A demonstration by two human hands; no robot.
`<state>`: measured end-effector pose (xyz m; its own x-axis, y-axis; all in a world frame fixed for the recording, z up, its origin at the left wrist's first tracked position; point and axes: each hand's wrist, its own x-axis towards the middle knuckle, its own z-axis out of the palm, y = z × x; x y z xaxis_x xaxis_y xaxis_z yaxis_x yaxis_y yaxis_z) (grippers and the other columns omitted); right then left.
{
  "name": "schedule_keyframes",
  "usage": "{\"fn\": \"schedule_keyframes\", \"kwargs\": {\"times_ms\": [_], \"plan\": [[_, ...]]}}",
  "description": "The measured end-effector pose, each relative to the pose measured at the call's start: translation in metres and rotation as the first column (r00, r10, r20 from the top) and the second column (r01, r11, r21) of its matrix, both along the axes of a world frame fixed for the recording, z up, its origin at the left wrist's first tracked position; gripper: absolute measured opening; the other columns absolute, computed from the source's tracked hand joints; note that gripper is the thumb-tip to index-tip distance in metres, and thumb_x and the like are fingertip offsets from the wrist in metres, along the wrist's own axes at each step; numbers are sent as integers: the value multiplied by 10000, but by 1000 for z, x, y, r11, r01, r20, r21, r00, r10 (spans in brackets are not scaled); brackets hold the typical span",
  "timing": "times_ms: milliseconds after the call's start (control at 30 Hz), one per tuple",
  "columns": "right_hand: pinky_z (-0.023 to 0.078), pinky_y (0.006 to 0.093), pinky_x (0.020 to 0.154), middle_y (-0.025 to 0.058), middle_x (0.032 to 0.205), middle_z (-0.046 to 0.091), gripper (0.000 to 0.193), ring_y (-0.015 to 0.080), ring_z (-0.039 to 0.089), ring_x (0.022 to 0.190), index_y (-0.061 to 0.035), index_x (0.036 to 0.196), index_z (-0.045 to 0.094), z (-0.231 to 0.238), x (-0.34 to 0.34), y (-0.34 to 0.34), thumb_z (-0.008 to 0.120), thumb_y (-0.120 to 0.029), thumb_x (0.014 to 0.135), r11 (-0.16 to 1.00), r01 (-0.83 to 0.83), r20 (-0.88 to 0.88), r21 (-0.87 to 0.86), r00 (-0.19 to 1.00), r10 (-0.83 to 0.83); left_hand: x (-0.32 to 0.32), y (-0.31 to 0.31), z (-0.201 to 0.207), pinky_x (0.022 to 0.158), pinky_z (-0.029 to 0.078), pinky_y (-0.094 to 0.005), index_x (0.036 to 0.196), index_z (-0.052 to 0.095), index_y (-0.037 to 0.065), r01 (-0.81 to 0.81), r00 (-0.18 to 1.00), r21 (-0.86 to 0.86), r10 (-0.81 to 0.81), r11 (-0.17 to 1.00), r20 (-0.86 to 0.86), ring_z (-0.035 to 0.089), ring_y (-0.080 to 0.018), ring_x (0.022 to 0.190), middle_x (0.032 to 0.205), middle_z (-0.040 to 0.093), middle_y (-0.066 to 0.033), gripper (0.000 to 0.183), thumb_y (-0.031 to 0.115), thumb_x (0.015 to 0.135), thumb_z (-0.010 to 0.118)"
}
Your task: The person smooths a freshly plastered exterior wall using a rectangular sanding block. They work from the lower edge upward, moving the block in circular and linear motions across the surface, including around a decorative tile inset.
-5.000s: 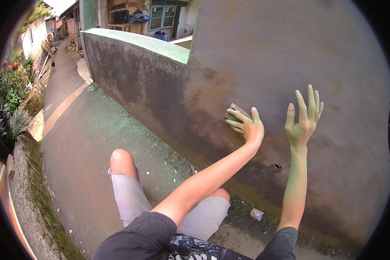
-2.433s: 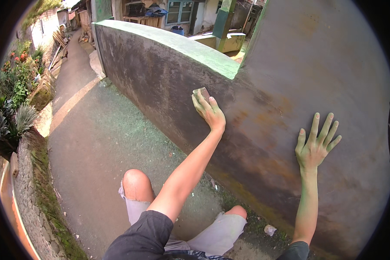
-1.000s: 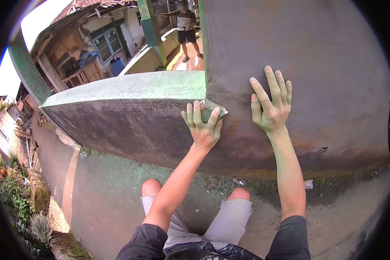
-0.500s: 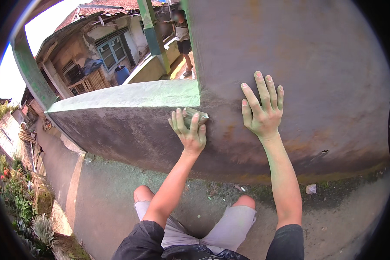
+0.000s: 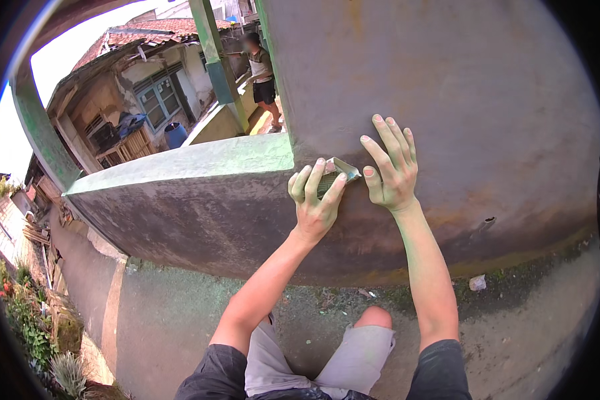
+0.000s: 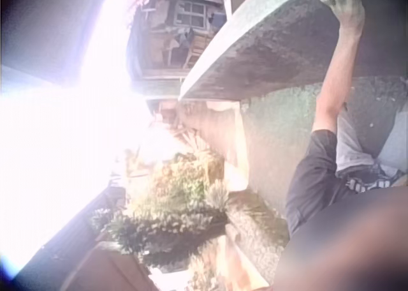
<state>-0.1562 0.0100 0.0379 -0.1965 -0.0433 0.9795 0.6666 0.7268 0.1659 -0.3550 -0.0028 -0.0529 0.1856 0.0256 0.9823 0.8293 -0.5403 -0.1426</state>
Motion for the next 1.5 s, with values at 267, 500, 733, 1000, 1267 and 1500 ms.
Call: {"fn": "schedule_keyframes", "kwargs": {"times_ms": [267,500,733,1000,1267,1500], "plan": [[220,536,1297,94,1573,540,482,321,455,1495,-220,1501,547,1,23,-3,556,-352,1037,999,52,189,13,981,-54,13,13,105,1089,529,-514,1361,510,143,465,862,-9,-456,885,-220,644,-347,1276,1447,622,-138,710,169,769,901],[250,553,1297,64,1524,548,430,287,514,1423,-271,1410,601,-12,34,9,632,-404,1002,957,248,231,149,932,-278,-4,8,104,1295,231,-554,1256,668,251,233,948,-19,-231,972,-219,502,-300,1456,1457,642,-3,557,296,756,909],[247,618,1285,123,1496,535,653,325,541,1398,-187,1497,407,-18,6,1,731,-333,948,950,271,167,154,941,-295,-29,8,100,1289,220,-553,1333,707,225,254,907,-156,-291,955,-304,488,-313,1468,1490,623,-30,558,252,798,862],[188,587,1297,159,1572,506,541,346,447,1482,-306,1485,555,21,-29,6,627,-362,951,932,334,177,139,918,-356,-30,-1,127,1276,164,-576,1635,-2,-106,702,705,-179,-635,690,316,172,-513,1571,1663,77,-413,1067,441,1002,660],[179,555,1316,35,1603,486,470,257,395,1517,-502,1464,560,-48,-59,-11,583,-613,1008,901,391,329,186,840,-432,-54,6,135,1300,137,-487,1644,105,-105,884,458,-413,-585,220,669,136,-405,1611,1712,154,-303,873,539,1115,364],[195,548,1309,52,1581,508,497,277,439,1476,-476,1451,594,-4,-37,16,653,-550,964,911,410,36,37,911,-411,-49,9,147,1301,165,-428,1669,151,-28,936,325,-348,-502,50,801,187,-304,1602,1723,217,-197,884,657,1111,180]]}}
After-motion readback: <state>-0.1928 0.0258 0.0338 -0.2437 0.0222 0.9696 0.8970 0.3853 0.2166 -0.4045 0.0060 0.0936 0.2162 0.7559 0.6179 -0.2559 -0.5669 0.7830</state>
